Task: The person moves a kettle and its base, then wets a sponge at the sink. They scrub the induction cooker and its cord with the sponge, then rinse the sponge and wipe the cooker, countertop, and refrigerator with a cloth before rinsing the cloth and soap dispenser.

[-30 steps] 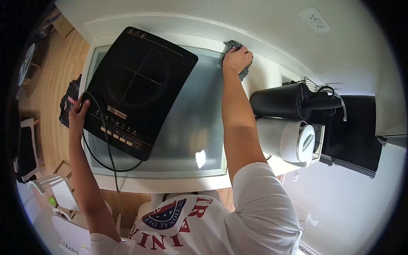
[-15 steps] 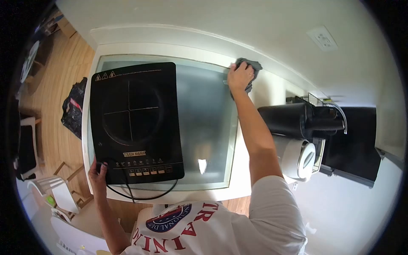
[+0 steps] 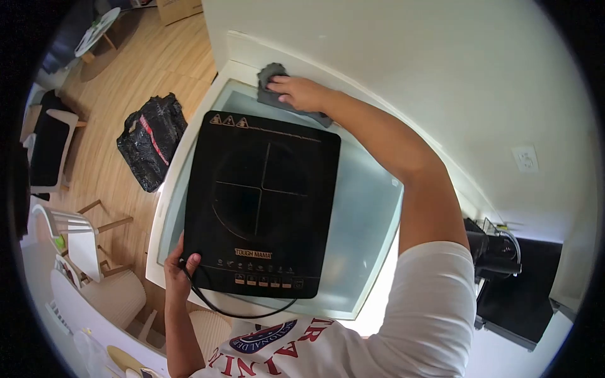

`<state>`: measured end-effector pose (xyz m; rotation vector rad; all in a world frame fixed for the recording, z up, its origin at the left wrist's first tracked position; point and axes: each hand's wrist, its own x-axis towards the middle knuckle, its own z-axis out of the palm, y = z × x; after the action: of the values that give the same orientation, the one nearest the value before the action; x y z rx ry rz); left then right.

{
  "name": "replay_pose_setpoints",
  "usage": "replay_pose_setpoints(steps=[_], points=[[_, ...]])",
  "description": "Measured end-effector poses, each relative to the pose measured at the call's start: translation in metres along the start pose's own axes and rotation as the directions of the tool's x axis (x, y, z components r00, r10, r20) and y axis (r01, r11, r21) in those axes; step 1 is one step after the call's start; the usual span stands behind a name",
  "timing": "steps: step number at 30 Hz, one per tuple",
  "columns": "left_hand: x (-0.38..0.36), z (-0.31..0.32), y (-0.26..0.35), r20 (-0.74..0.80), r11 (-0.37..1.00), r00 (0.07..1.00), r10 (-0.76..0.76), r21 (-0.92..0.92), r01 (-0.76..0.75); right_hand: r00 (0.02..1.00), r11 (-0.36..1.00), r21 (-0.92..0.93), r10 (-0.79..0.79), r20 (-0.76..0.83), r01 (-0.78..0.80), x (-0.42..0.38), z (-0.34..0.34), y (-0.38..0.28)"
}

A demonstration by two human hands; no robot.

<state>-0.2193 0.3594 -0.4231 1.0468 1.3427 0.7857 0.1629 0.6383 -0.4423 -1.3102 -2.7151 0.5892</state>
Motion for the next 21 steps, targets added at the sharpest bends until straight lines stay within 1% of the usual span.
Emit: replay_pose_setpoints(steps=[1,3,4,5,6,8,9,10,11,12,14,15,16,17,18,19,20,21], points=[[0.001,0.0,0.0,0.009,1.0,1.0,0.025,0.008,-0.025,0.994,0.995,-0.061,-0.084,-0.065,0.08,0.026,0.01,0.003],[0.002,0.003,0.001,-0.003,0.999,0.999,0.036,-0.029,-0.036,0.972,0.978,-0.144,-0.173,-0.16,0.15,0.083,0.032,0.002],[0.002,0.002,0.001,-0.003,0.998,0.999,0.038,-0.056,-0.038,0.96,0.98,-0.12,-0.18,-0.214,0.157,0.106,0.033,-0.011],[0.002,0.001,-0.005,-0.001,0.996,1.0,0.014,-0.091,-0.014,0.882,0.968,-0.103,-0.251,-0.398,0.228,0.132,0.051,-0.005],[0.003,0.0,-0.006,-0.013,0.996,1.0,0.02,-0.092,-0.021,0.878,0.965,-0.108,-0.263,-0.4,0.24,0.149,0.048,-0.017],[0.002,0.0,-0.007,0.0,0.997,1.0,0.03,-0.069,-0.03,0.961,0.996,0.01,-0.078,-0.266,0.083,0.171,0.033,-0.039],[0.002,-0.001,-0.007,-0.015,0.997,0.999,0.028,-0.07,-0.029,0.96,0.995,0.012,-0.092,-0.263,0.099,0.175,0.023,-0.054],[0.0,-0.002,-0.007,-0.018,0.999,0.999,0.044,-0.026,-0.045,0.855,0.994,0.029,-0.08,-0.513,0.11,0.176,0.015,-0.07],[0.001,-0.001,-0.007,-0.016,0.998,0.998,0.065,0.016,-0.064,0.687,0.992,0.04,-0.055,-0.725,0.121,0.176,0.001,-0.085],[0.001,0.0,-0.008,-0.023,0.998,0.998,0.059,0.01,-0.059,0.609,0.992,-0.028,-0.097,-0.787,0.122,0.173,-0.019,-0.09],[0.001,0.001,-0.009,-0.025,0.995,0.999,0.045,-0.083,-0.047,0.419,0.973,-0.123,-0.196,-0.886,0.194,0.165,-0.041,-0.092],[0.002,0.002,-0.009,-0.029,0.995,0.998,0.049,-0.086,-0.052,0.418,0.972,-0.128,-0.202,-0.885,0.199,0.157,-0.039,-0.083],[0.001,0.001,-0.01,-0.033,0.997,0.997,0.071,-0.032,-0.072,0.63,0.983,-0.146,-0.184,-0.754,0.111,0.146,-0.032,-0.076],[0.0,0.0,-0.011,-0.043,0.996,0.995,0.09,0.02,-0.089,0.804,0.982,-0.186,-0.14,-0.578,0.037,0.138,-0.024,-0.069],[0.0,-0.002,-0.012,-0.061,0.996,0.994,0.087,0.013,-0.086,0.937,0.966,-0.25,-0.025,-0.349,-0.067,0.127,-0.02,-0.067],[0.001,-0.003,-0.014,-0.048,0.995,0.995,0.091,0.042,-0.089,0.987,0.928,-0.341,0.119,-0.104,-0.148,0.117,-0.016,-0.065],[0.001,-0.003,-0.016,-0.032,0.993,0.995,0.09,0.073,-0.088,0.99,0.93,-0.342,0.109,-0.091,-0.134,0.115,-0.007,-0.059],[0.002,-0.003,-0.015,-0.04,0.994,0.996,0.085,0.067,-0.082,0.986,0.954,-0.263,0.112,-0.126,-0.142,0.113,0.001,-0.054]])
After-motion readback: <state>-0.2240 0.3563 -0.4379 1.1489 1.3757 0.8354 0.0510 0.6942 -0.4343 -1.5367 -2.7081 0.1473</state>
